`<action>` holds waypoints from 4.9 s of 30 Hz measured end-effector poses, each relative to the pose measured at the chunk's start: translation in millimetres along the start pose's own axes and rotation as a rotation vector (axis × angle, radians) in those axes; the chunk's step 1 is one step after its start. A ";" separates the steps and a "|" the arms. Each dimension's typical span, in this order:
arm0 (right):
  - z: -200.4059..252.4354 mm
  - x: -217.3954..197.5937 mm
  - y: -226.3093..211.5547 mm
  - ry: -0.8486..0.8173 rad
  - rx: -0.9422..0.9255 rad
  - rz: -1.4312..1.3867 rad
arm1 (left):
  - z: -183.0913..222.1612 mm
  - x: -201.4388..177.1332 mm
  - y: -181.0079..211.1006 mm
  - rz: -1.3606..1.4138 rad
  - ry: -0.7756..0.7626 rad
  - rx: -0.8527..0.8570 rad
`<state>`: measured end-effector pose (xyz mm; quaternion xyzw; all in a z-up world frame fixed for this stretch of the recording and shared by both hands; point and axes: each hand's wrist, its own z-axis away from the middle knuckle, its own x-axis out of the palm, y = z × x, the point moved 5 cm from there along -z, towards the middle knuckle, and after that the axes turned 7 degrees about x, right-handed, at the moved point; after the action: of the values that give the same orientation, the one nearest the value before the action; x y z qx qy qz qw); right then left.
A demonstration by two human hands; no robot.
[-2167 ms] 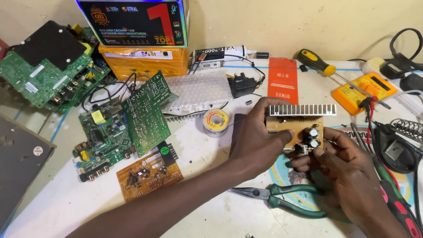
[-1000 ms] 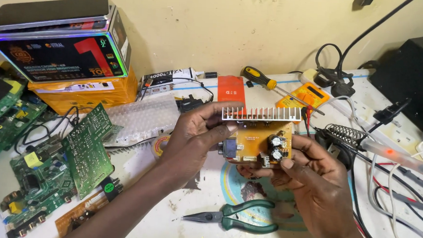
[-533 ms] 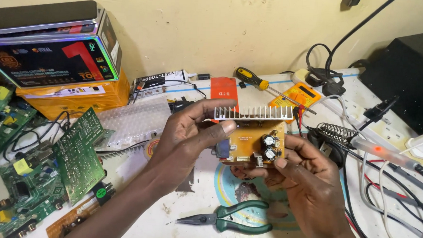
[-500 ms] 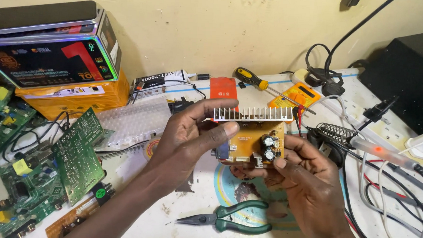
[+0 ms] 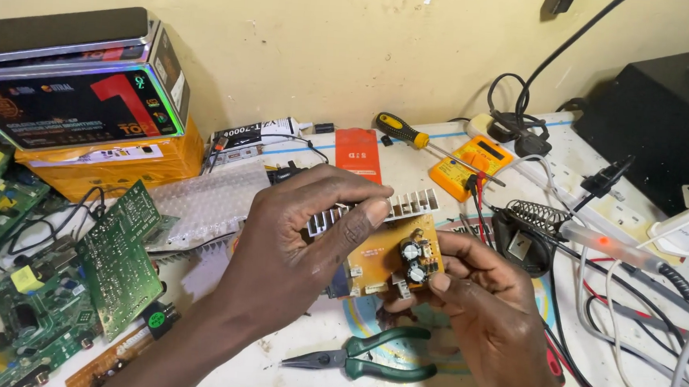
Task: Repairing and soldering electronic circuit boards using a soldering iron, screwdriver, and pliers.
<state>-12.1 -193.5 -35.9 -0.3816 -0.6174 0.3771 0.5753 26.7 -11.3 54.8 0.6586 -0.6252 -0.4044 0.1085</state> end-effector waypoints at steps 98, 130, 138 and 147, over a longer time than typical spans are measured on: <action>50.1 51.7 -46.5 0.183 -1.072 1.209 | 4.2 2.9 -0.5 0.672 0.201 -0.278; -27.9 -40.6 49.9 0.259 0.237 0.505 | 29.8 11.7 -89.3 -0.426 -0.397 -0.397; -23.1 -27.7 26.6 0.227 0.131 0.943 | 33.3 5.7 -59.1 -0.429 -0.479 -0.397; -19.4 -25.3 27.7 0.089 -0.200 1.279 | 57.2 -17.8 2.9 -0.391 -0.296 -0.191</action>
<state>9.5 -204.2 -70.6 -0.7411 -0.2758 0.5697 0.2238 -11.7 25.1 26.6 0.6873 -0.4543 -0.5667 -0.0026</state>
